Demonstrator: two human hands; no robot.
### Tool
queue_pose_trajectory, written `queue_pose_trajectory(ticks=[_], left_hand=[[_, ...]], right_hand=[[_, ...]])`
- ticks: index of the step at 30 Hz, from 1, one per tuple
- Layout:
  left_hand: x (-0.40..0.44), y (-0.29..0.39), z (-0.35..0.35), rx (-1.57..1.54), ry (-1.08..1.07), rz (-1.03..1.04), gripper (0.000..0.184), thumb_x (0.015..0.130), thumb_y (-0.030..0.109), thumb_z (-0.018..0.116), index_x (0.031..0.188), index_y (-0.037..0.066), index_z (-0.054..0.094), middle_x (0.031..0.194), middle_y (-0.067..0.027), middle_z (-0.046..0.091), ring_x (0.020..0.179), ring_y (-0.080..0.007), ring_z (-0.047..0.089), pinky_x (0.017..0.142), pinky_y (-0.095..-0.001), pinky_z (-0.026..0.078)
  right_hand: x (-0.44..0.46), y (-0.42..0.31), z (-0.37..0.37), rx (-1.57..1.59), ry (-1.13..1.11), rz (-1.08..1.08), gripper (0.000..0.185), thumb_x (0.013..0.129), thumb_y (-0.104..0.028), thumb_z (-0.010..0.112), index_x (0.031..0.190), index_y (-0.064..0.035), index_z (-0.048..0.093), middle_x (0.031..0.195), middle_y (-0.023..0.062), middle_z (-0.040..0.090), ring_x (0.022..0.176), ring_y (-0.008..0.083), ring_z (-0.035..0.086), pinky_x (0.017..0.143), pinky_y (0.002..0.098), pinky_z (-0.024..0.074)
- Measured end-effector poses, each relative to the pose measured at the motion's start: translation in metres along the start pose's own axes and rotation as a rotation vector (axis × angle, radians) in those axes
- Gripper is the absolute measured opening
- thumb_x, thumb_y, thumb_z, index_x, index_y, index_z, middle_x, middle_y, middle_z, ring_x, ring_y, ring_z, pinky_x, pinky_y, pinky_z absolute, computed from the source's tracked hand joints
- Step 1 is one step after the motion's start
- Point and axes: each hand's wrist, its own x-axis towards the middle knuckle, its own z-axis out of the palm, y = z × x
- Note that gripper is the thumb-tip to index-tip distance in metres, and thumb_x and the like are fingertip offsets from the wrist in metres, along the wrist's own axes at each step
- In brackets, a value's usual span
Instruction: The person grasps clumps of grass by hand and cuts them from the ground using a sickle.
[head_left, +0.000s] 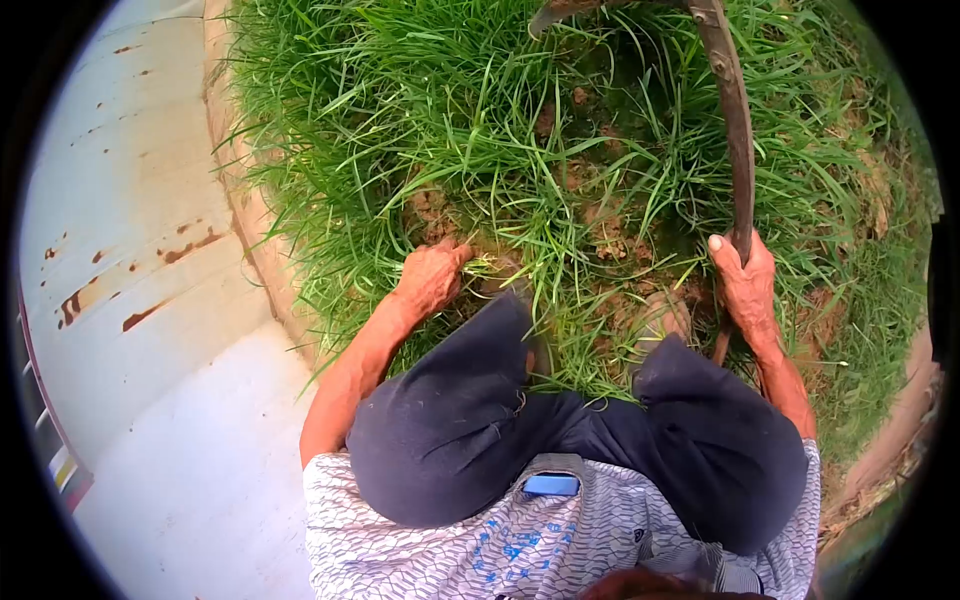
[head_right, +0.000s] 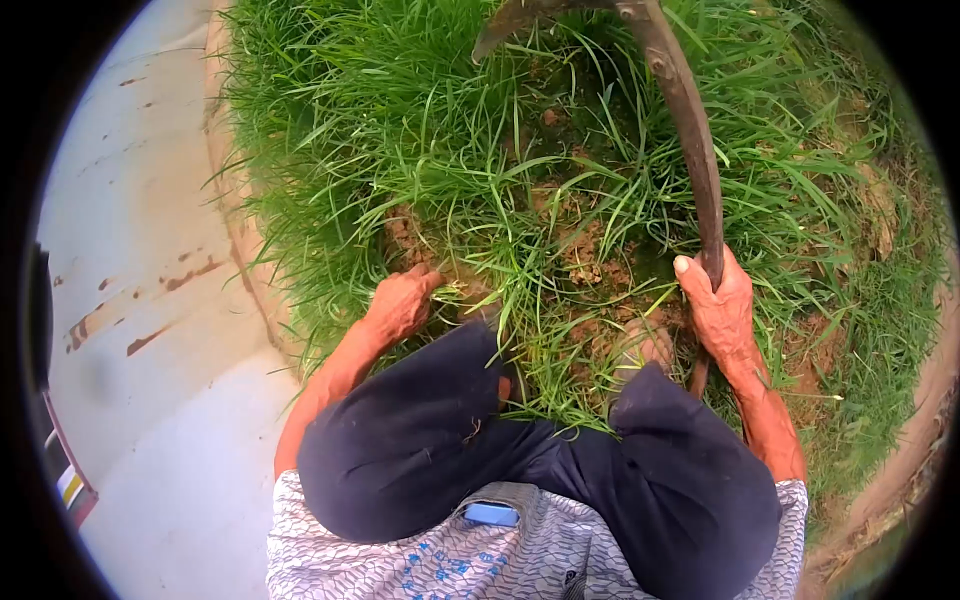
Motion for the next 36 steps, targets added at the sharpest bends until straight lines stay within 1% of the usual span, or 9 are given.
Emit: queue_pose_trajectory(ticks=[4,12,15,22,26,28,30,33,36], left_hand=[[0.042,0.007,-0.013,0.062,0.199,0.126,0.02,0.077,0.007,0.056,0.096,0.007,0.06,0.088,-0.0148,0.06,0.078,-0.0319,0.063,0.068,-0.0419,0.05],[0.092,0.011,-0.005,0.126,0.418,0.447,0.025,0.073,0.012,0.062,0.098,0.008,0.059,0.083,-0.0093,0.059,0.065,-0.0253,0.062,0.058,-0.0384,0.05],[0.121,0.03,-0.018,0.174,0.796,0.459,0.027,0.077,0.012,0.059,0.104,0.006,0.06,0.076,-0.0084,0.063,0.071,-0.0229,0.065,0.057,-0.0362,0.052],[0.163,0.053,0.0,0.28,0.417,0.191,0.024,0.078,0.014,0.064,0.096,-0.001,0.06,0.073,-0.0101,0.066,0.061,-0.0204,0.066,0.049,-0.0332,0.05],[0.173,0.05,-0.003,0.08,0.501,0.222,0.019,0.075,0.012,0.067,0.088,0.0,0.059,0.065,-0.01,0.064,0.058,-0.025,0.066,0.048,-0.0404,0.051],[0.167,0.049,0.008,-0.03,0.508,0.233,0.018,0.073,0.012,0.066,0.085,0.001,0.057,0.062,-0.0116,0.062,0.058,-0.0272,0.066,0.046,-0.0411,0.049],[0.145,0.042,0.013,-0.139,0.419,0.563,0.017,0.071,0.012,0.065,0.081,0.003,0.054,0.06,-0.0126,0.059,0.057,-0.0294,0.065,0.045,-0.0401,0.047],[0.095,0.021,0.016,-0.333,0.126,0.35,0.01,0.076,0.012,0.056,0.083,0.005,0.052,0.063,-0.013,0.056,0.061,-0.0319,0.062,0.049,-0.0407,0.044],[0.045,-0.031,0.044,-0.213,0.422,0.164,0.019,0.078,0.001,0.054,0.095,0.006,0.048,0.08,-0.0145,0.058,0.068,-0.0363,0.062,0.054,-0.0464,0.048]], right_hand=[[-0.02,-0.034,-0.019,-0.113,-0.186,0.081,0.032,0.088,-0.03,0.069,0.092,-0.0012,0.056,0.069,0.0006,0.049,0.064,0.0104,0.043,0.058,0.0294,0.0411],[-0.042,-0.015,-0.011,-0.153,-0.047,0.294,0.03,0.087,-0.028,0.067,0.084,-0.0043,0.05,0.067,-0.0038,0.042,0.062,0.0084,0.038,0.055,0.0274,0.0356],[-0.055,0.008,0.001,-0.16,-0.048,0.325,0.028,0.086,-0.027,0.068,0.087,-0.0028,0.054,0.068,-0.0024,0.043,0.064,0.0097,0.038,0.057,0.0292,0.0362],[-0.06,0.032,0.043,0.1,-0.047,0.362,0.023,0.089,-0.019,0.064,0.101,0.0008,0.059,0.08,-0.0005,0.053,0.073,0.0105,0.045,0.069,0.0285,0.0421],[-0.068,0.021,0.03,-0.009,-0.023,0.343,0.025,0.088,-0.019,0.065,0.103,0.0011,0.06,0.08,0.0003,0.054,0.075,0.0106,0.046,0.071,0.0291,0.0426],[-0.074,0.024,0.01,-0.053,-0.019,0.357,0.024,0.087,-0.021,0.067,0.097,-0.0002,0.059,0.078,-0.0004,0.053,0.071,0.0107,0.045,0.066,0.0287,0.0418],[-0.079,0.026,-0.01,-0.104,0.074,0.331,0.027,0.086,-0.024,0.07,0.089,-0.0018,0.056,0.074,-0.0012,0.05,0.066,0.0106,0.042,0.059,0.0281,0.0389],[-0.079,0.0,-0.029,-0.233,0.029,0.149,0.032,0.085,-0.03,0.072,0.086,-0.0036,0.053,0.065,-0.0011,0.046,0.059,0.01,0.039,0.053,0.0285,0.0358],[-0.065,-0.038,-0.024,-0.297,-0.094,-0.017,0.034,0.086,-0.031,0.07,0.086,-0.0029,0.052,0.061,0.0009,0.047,0.054,0.0125,0.042,0.051,0.0301,0.0371]])
